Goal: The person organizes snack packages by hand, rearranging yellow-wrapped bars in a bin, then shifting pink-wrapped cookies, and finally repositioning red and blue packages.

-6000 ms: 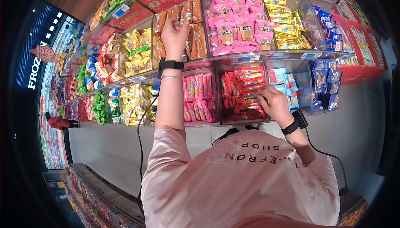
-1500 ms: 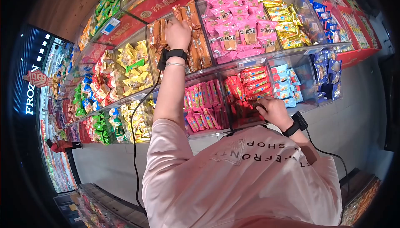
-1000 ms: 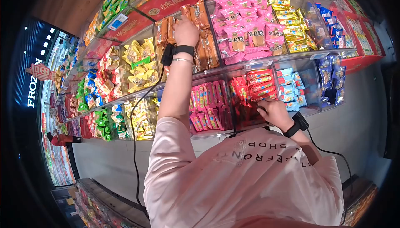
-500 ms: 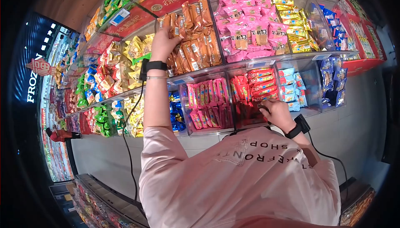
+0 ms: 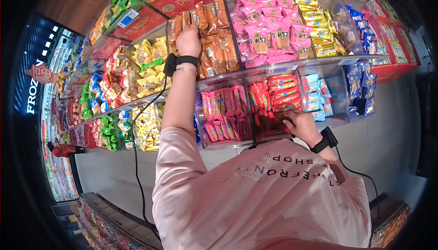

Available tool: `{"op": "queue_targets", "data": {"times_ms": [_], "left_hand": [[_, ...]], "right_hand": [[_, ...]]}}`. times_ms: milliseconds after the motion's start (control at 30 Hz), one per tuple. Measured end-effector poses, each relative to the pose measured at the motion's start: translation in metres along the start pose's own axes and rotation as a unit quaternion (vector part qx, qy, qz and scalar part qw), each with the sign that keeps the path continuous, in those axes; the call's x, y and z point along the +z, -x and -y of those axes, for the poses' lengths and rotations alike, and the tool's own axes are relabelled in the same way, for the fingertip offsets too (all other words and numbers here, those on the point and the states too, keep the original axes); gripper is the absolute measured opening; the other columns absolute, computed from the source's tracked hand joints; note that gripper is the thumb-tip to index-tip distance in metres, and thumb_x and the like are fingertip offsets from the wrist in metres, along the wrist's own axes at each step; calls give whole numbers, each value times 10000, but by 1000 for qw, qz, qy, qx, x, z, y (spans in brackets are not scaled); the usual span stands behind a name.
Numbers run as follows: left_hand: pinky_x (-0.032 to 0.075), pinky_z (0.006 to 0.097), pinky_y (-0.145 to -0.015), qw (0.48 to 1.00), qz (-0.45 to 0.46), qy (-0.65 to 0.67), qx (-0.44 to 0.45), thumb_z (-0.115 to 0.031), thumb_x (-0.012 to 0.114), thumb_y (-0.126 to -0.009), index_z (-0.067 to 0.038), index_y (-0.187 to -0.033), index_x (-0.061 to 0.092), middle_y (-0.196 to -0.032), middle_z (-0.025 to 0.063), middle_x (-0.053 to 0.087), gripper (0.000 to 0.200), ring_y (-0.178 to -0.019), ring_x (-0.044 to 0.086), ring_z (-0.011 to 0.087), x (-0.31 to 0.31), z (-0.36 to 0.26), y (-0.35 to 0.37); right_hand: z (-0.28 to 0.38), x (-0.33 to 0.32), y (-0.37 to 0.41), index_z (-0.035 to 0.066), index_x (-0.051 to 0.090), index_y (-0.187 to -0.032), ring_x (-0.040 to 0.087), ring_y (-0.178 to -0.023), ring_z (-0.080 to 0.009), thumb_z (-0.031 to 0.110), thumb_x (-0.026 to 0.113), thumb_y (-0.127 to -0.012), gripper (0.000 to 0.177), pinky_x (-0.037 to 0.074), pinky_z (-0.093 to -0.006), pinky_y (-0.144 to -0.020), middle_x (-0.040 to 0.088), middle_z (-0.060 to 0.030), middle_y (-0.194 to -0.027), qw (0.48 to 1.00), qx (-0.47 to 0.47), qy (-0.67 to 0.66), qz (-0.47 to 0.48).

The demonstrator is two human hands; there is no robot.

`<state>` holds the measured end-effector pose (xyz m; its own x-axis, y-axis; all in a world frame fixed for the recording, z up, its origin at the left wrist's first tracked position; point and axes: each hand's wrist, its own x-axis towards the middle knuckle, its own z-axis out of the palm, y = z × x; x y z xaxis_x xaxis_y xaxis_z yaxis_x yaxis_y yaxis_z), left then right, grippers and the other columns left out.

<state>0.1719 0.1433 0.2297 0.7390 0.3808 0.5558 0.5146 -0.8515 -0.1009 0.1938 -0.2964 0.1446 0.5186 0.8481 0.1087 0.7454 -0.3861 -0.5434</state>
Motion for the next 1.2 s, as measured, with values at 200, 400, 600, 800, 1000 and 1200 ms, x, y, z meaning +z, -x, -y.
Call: {"op": "queue_targets", "data": {"times_ms": [200, 400, 600, 800, 1000, 1200], "left_hand": [[522, 447, -669, 999, 0, 47, -14, -55, 610, -792, -34, -862, 593, -857, 172, 630, 74, -810, 645, 368, 10, 6, 2], [483, 417, -603, 965, 25, 235, -115, -127, 747, -749, -19, -819, 564, -727, 159, 618, 224, -690, 619, 339, -24, 22, 5], [478, 395, -586, 952, 160, 228, -126, -415, 796, -724, -21, -787, 556, -674, 143, 617, 466, -618, 604, 310, -68, -44, 42], [490, 465, -703, 953, 237, 164, -89, -427, 821, -658, 20, -1001, 525, -835, 248, 653, 637, -828, 638, 416, -38, -58, 52], [492, 451, -720, 934, 206, 245, -160, -308, 762, -722, 5, -1004, 531, -856, 247, 649, 480, -839, 640, 414, -52, -45, 59], [417, 219, -559, 724, 63, 627, -281, -37, 598, -829, -11, -1014, 542, -823, 18, 599, 195, -646, 532, 84, -33, 18, 46]], "right_hand": [[1, 1, -1, 65, 680, -918, 640, -690, -313, 210, 694, -783, 198, 511, -419, -612, 629, -127, -753, 1000, -3, 12, 4], [3, -2, -3, 51, 677, -928, 650, -724, -320, 200, 709, -783, 210, 518, -408, -628, 660, -133, -811, 1000, -3, 14, 18], [-1, 3, -2, 65, 684, -936, 649, -709, -310, 208, 698, -779, 213, 518, -411, -621, 651, -127, -797, 1000, -11, 3, 12], [7, 2, -9, 54, 680, -923, 657, -720, -295, 214, 702, -775, 220, 527, -395, -630, 670, -108, -836, 999, -36, 15, 19], [5, 3, -6, 55, 679, -931, 657, -726, -296, 209, 704, -767, 226, 525, -399, -633, 668, -110, -829, 999, -17, 8, 31], [-6, 3, -3, 57, 675, -934, 650, -707, -305, 209, 703, -769, 226, 521, -407, -626, 657, -123, -800, 1000, -19, 4, 9]]}}
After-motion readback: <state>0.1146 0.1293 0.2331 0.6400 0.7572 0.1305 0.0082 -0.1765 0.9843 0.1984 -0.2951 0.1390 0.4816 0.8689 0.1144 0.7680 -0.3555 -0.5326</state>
